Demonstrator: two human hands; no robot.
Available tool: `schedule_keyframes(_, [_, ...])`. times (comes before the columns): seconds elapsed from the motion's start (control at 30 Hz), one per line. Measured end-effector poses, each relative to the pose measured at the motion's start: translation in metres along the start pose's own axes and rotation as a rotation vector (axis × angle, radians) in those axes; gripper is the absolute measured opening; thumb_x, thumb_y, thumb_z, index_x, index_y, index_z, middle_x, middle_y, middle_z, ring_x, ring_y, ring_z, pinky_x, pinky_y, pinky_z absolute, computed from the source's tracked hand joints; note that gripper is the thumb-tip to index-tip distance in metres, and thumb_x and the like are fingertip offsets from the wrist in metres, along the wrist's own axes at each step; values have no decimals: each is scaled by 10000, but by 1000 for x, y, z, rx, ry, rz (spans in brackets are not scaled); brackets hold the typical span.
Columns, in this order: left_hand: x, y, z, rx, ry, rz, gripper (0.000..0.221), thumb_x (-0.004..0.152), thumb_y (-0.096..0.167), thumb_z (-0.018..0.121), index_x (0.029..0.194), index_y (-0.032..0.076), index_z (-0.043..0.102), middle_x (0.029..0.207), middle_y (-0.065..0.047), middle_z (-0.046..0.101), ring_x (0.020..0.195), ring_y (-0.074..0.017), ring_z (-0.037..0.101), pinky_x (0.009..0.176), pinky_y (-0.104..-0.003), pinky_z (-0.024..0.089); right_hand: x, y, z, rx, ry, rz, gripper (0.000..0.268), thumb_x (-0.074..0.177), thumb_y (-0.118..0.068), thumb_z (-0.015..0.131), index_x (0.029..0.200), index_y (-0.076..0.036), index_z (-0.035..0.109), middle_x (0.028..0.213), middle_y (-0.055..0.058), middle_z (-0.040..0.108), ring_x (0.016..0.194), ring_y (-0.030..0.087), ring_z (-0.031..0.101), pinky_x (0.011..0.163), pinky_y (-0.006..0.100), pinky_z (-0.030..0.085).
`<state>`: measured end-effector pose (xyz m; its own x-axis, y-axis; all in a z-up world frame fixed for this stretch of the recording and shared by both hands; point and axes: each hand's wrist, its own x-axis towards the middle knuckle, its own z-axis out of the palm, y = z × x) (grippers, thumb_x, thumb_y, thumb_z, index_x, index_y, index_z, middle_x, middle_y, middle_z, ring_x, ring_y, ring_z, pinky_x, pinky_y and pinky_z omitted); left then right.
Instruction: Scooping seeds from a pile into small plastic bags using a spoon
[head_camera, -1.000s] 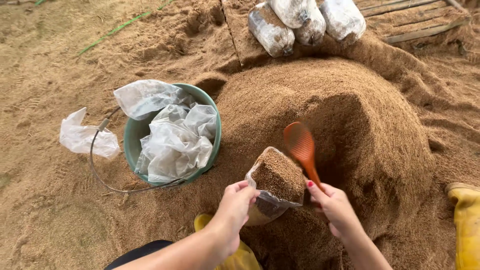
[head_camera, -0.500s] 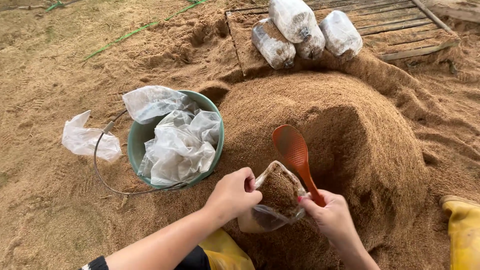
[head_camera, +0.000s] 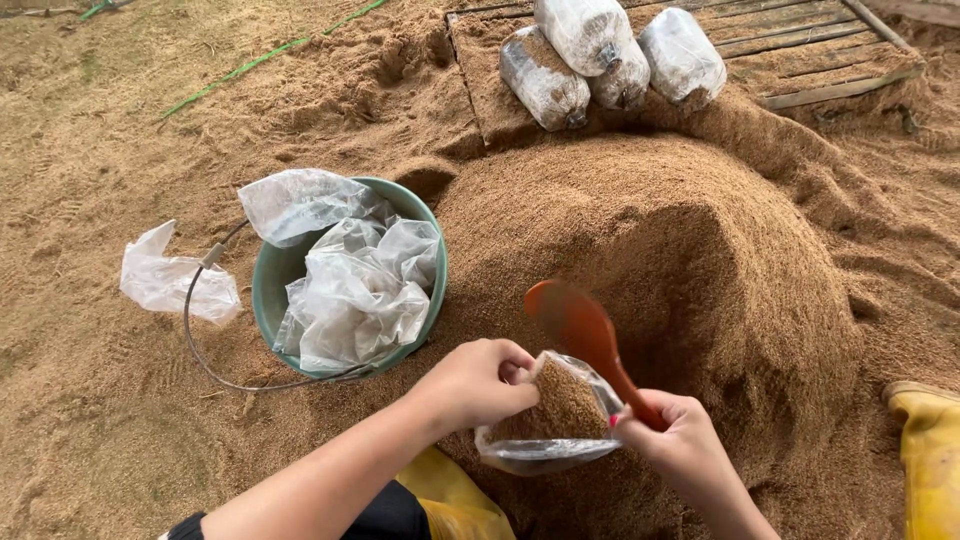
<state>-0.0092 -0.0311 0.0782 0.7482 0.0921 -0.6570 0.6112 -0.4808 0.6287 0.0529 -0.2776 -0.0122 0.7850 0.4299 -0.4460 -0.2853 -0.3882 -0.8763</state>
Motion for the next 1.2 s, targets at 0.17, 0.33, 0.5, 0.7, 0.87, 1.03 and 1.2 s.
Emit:
schedule_keyframes(0.17, [15, -15, 19, 19, 103, 184, 242, 771, 194, 669, 957, 90, 783, 730, 18, 705, 617, -95, 606, 598, -230, 513, 18, 10, -8, -5, 38, 45, 122, 781, -71, 741, 759, 36, 684, 610, 164, 665, 536, 219, 572, 533, 335, 489])
schedule_keyframes(0.33, [17, -19, 15, 286, 320, 400, 122, 773, 116, 700, 869, 138, 773, 807, -6, 672, 627, -136, 616, 605, -301, 544, 10, -21, -9, -107, 99, 82, 48, 834, 65, 644, 799, 67, 677, 646, 217, 725, 529, 262, 663, 476, 302, 505])
schedule_keyframes(0.5, [25, -26, 16, 453, 394, 447, 379, 802, 164, 589, 1170, 73, 564, 1073, -142, 735, 860, -357, 732, 761, -474, 575, 17, -8, -22, -152, 11, 112, 230, 843, -188, 718, 808, 38, 738, 608, 138, 640, 519, 179, 446, 513, 296, 374])
schedule_keyframes(0.7, [17, -16, 19, 671, -26, -6, 519, 942, 457, 476, 952, 24, 762, 877, -175, 734, 791, -331, 724, 749, -438, 602, 15, 43, -46, -474, 117, 325, 499, 887, -506, 495, 1055, -64, 653, 655, 61, 566, 555, 147, 473, 512, 265, 363])
schedule_keyframes(0.87, [20, -12, 18, 681, -28, -26, 390, 945, 250, 446, 939, -3, 742, 890, -160, 739, 774, -308, 719, 761, -426, 605, 4, -14, -20, -605, 163, 148, 661, 844, -590, 404, 1272, -100, 519, 1107, 91, 554, 907, 205, 438, 744, 427, 364])
schedule_keyframes(1.03, [16, -16, 8, 787, -2, -19, 326, 836, 206, 520, 927, 13, 766, 939, -177, 746, 859, -387, 706, 787, -463, 558, 20, -40, 4, -518, 115, 4, 289, 943, -191, 578, 703, -52, 658, 579, 71, 639, 426, 120, 430, 388, 238, 311])
schedule_keyframes(1.2, [-43, 26, -28, 762, -113, -136, 383, 892, 218, 437, 724, 122, 768, 611, 33, 706, 687, -224, 700, 718, -309, 555, 15, -49, -21, -310, -10, -131, 320, 903, -107, 585, 647, 33, 718, 524, 134, 676, 380, 155, 424, 332, 256, 313])
